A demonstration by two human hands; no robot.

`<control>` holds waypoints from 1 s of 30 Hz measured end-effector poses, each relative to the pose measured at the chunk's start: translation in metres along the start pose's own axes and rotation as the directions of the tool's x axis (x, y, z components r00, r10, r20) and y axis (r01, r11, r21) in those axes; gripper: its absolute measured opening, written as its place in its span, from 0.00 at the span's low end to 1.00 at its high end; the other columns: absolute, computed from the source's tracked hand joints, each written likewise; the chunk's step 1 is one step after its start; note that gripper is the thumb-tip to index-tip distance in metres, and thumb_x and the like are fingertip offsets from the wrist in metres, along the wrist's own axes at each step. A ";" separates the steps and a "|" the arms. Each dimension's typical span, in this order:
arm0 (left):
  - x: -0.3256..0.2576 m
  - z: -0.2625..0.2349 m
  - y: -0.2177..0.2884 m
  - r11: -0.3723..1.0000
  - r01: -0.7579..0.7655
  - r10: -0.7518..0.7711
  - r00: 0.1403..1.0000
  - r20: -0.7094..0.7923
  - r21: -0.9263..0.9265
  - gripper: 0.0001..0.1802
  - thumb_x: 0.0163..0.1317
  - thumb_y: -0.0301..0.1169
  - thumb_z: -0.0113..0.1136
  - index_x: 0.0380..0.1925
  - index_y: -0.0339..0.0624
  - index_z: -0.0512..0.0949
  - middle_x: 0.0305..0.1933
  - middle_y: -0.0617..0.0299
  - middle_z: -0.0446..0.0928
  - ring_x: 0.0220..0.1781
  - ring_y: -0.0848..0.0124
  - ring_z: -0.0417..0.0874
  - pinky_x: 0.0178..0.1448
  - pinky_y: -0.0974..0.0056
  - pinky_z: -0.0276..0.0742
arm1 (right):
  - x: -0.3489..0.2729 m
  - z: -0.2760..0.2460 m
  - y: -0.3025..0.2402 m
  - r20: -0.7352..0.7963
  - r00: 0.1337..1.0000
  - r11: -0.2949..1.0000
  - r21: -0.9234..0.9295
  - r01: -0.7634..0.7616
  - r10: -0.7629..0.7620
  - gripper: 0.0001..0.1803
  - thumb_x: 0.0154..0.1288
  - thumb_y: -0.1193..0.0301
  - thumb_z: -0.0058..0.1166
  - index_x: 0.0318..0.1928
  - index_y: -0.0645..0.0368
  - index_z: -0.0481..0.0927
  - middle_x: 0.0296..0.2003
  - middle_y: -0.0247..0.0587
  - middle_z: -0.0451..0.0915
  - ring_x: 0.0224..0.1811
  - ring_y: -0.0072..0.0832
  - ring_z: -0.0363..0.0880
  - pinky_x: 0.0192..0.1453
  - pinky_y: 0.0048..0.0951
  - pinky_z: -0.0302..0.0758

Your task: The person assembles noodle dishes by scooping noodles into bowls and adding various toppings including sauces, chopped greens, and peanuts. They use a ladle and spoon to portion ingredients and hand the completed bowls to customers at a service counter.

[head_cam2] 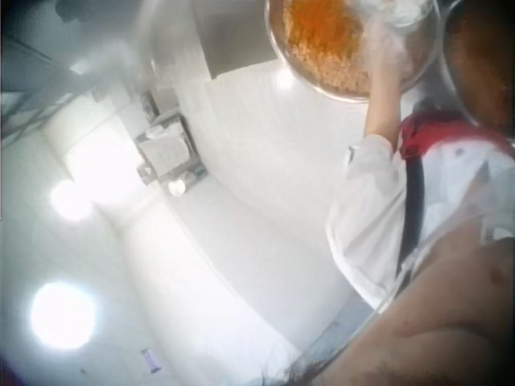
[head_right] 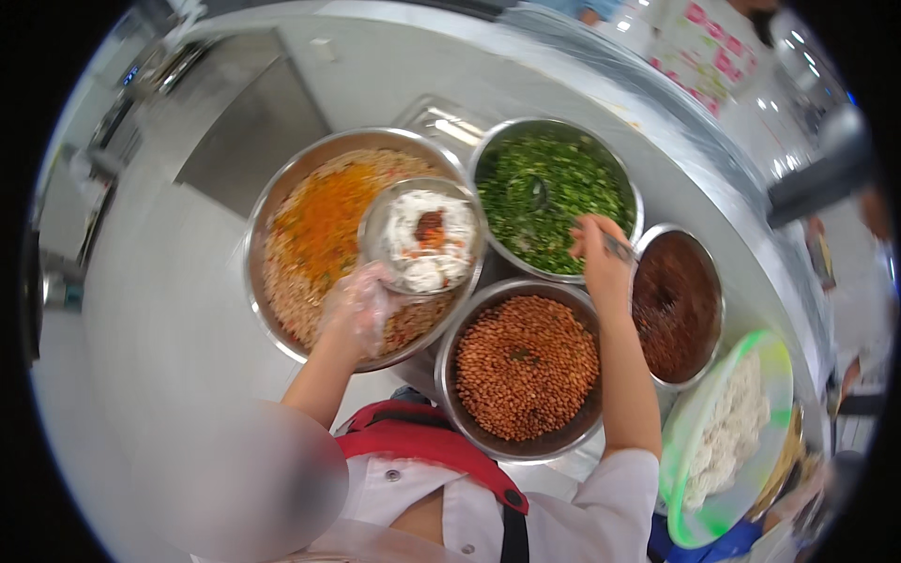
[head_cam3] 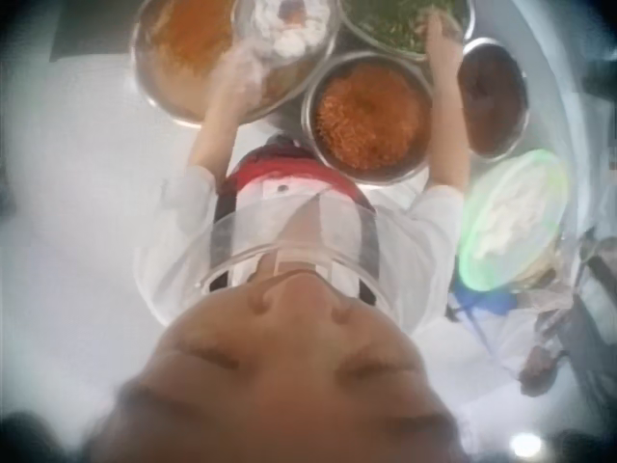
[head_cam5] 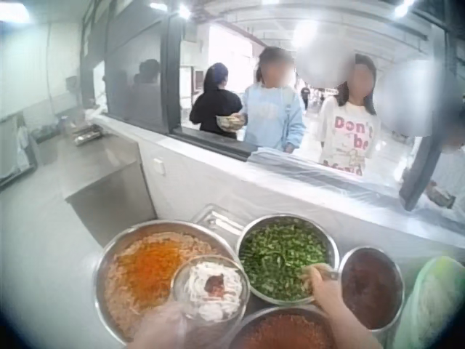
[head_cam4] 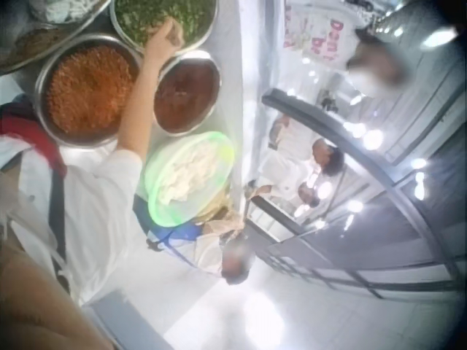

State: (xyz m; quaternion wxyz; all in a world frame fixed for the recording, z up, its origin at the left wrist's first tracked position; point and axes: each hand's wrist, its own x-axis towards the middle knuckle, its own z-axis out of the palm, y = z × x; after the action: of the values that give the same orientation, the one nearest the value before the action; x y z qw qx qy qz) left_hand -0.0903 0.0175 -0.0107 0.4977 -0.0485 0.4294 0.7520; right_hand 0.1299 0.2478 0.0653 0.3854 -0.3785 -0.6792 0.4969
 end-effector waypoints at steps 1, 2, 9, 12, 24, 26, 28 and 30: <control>0.001 -0.020 -0.004 0.999 -0.031 0.030 0.999 0.017 0.029 0.23 0.46 0.19 0.49 0.48 0.31 0.67 0.46 0.47 0.74 0.45 0.56 0.79 0.47 0.51 0.80 | -0.015 0.008 -0.016 -0.003 0.999 0.999 -0.011 0.043 -0.043 0.11 0.66 0.72 0.45 0.39 0.67 0.77 0.23 0.39 0.77 0.25 0.20 0.74 0.35 0.22 0.71; -0.005 -0.014 0.001 1.000 -0.010 0.011 1.000 -0.002 0.013 0.25 0.46 0.19 0.49 0.49 0.32 0.67 0.46 0.48 0.74 0.44 0.56 0.79 0.46 0.51 0.80 | -0.031 0.014 -0.029 0.018 0.995 0.995 -0.044 0.094 -0.093 0.10 0.66 0.72 0.45 0.39 0.67 0.77 0.22 0.38 0.76 0.24 0.20 0.73 0.36 0.22 0.71; -0.031 -0.004 0.030 0.993 0.004 -0.004 1.000 -0.003 -0.122 0.31 0.43 0.17 0.48 0.54 0.40 0.63 0.47 0.50 0.72 0.43 0.54 0.78 0.41 0.46 0.80 | -0.078 0.066 -0.050 0.573 0.303 0.239 -0.186 0.953 -0.762 0.09 0.51 0.81 0.54 0.36 0.61 0.78 0.41 0.47 0.78 0.27 0.31 0.73 0.30 0.28 0.65; -0.040 -0.034 0.039 0.987 -0.026 0.008 0.994 -0.108 -0.160 0.36 0.42 0.17 0.48 0.58 0.39 0.57 0.50 0.47 0.70 0.44 0.52 0.78 0.39 0.45 0.81 | -0.063 0.097 -0.046 0.431 0.413 0.374 -0.175 0.911 -0.802 0.09 0.52 0.83 0.54 0.36 0.62 0.77 0.39 0.48 0.78 0.28 0.34 0.75 0.32 0.30 0.67; -0.071 -0.111 0.095 0.948 -0.264 0.246 0.962 -0.117 -0.179 0.41 0.40 0.16 0.39 0.61 0.46 0.48 0.55 0.40 0.65 0.48 0.40 0.76 0.38 0.39 0.82 | 0.017 0.237 0.072 0.424 0.748 0.744 -0.218 0.631 -0.510 0.06 0.59 0.77 0.51 0.38 0.64 0.76 0.32 0.47 0.78 0.33 0.35 0.79 0.36 0.28 0.72; -0.078 -0.108 0.099 0.944 -0.286 0.265 0.955 -0.136 -0.164 0.41 0.40 0.17 0.40 0.61 0.47 0.49 0.54 0.40 0.65 0.47 0.42 0.77 0.36 0.41 0.83 | 0.014 0.244 0.077 0.358 0.926 0.982 -0.095 0.166 -0.121 0.06 0.60 0.75 0.50 0.35 0.66 0.77 0.26 0.47 0.79 0.27 0.30 0.79 0.32 0.28 0.72; -0.076 -0.116 0.098 0.955 -0.279 0.264 0.954 -0.142 -0.102 0.39 0.41 0.19 0.41 0.60 0.41 0.50 0.55 0.40 0.66 0.48 0.43 0.76 0.39 0.40 0.82 | 0.021 0.240 0.051 0.310 0.950 0.999 -0.046 -0.026 0.040 0.08 0.60 0.74 0.48 0.35 0.67 0.77 0.24 0.47 0.79 0.24 0.27 0.79 0.29 0.27 0.71; -0.076 -0.116 0.100 0.960 -0.273 0.263 0.954 -0.148 -0.057 0.39 0.42 0.20 0.42 0.61 0.40 0.50 0.55 0.41 0.66 0.48 0.45 0.77 0.40 0.40 0.81 | 0.032 0.234 0.038 0.252 0.961 0.987 0.083 -0.138 0.113 0.12 0.62 0.71 0.45 0.34 0.70 0.76 0.23 0.46 0.80 0.23 0.26 0.78 0.27 0.23 0.70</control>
State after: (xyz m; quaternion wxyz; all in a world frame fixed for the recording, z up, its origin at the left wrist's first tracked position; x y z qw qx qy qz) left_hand -0.1729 -0.1299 0.0144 0.3578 -0.0610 0.4364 0.8233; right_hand -0.0895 0.1952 -0.0152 0.2842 -0.3367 -0.6708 0.5966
